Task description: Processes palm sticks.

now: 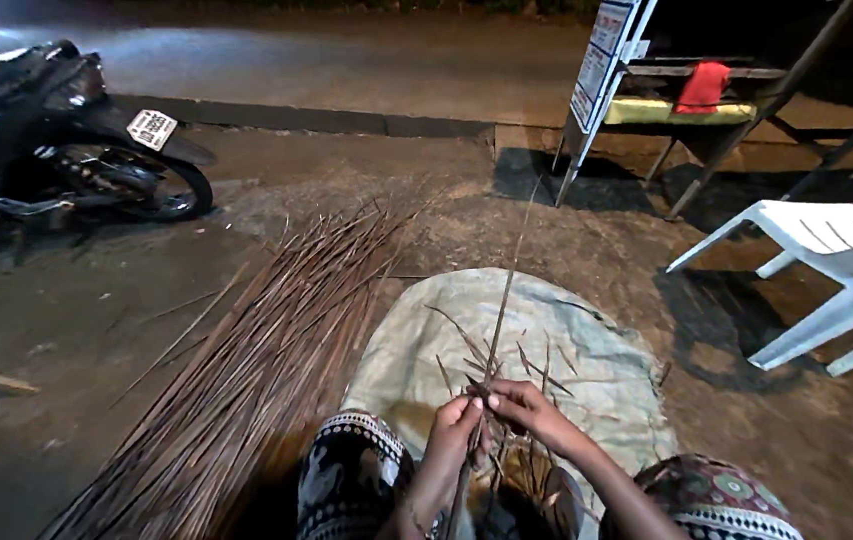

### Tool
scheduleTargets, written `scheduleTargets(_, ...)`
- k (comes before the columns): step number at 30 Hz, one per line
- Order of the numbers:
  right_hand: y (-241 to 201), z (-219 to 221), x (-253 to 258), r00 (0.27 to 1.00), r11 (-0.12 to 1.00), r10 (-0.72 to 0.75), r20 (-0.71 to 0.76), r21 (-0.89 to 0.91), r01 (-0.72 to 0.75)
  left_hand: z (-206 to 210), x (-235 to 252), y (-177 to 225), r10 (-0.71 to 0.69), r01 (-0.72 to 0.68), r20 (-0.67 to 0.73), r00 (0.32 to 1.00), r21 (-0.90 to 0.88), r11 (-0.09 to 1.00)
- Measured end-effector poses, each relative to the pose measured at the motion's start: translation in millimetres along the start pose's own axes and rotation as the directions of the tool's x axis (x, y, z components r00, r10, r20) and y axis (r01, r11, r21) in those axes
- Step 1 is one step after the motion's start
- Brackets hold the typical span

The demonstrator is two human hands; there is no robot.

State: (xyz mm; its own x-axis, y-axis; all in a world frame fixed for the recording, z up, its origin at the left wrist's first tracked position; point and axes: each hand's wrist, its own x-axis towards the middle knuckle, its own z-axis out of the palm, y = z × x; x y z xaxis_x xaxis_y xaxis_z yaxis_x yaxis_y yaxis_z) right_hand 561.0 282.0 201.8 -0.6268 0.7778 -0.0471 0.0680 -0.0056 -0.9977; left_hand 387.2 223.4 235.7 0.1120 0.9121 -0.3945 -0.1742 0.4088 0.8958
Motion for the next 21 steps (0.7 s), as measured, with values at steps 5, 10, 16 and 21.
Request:
scheduleTargets(5,0.7,0.5,-0.4,0.998,0.999,-0.052,0.017,0.005,0.052,-1.4,-2.1,0.7,0.017,-0.018,-0.011,1.000,-0.028,0.999)
scheduleTargets(10,-4.9,1.1,-5.3,0.994,0.994,-0.100,-0.036,-0.046,0.098,3.8,-2.1,1.5,0.067,-0.067,-0.023,0.997,0.004,0.998)
scheduleTargets(16,12.5,-4.8,-1.6,0.956,0.947,-0.271,-0.111,-0.212,0.243,1.4,-1.0,6.1,0.061,-0.061,-0.006,0.998,0.003,0.998)
scheduleTargets(21,15.2,-22.1,-0.7,0.950,0.940,-0.274,-0.151,-0.251,0.231,-2.6,-0.6,6.3,0.046,-0.049,0.064,0.997,0.052,0.997)
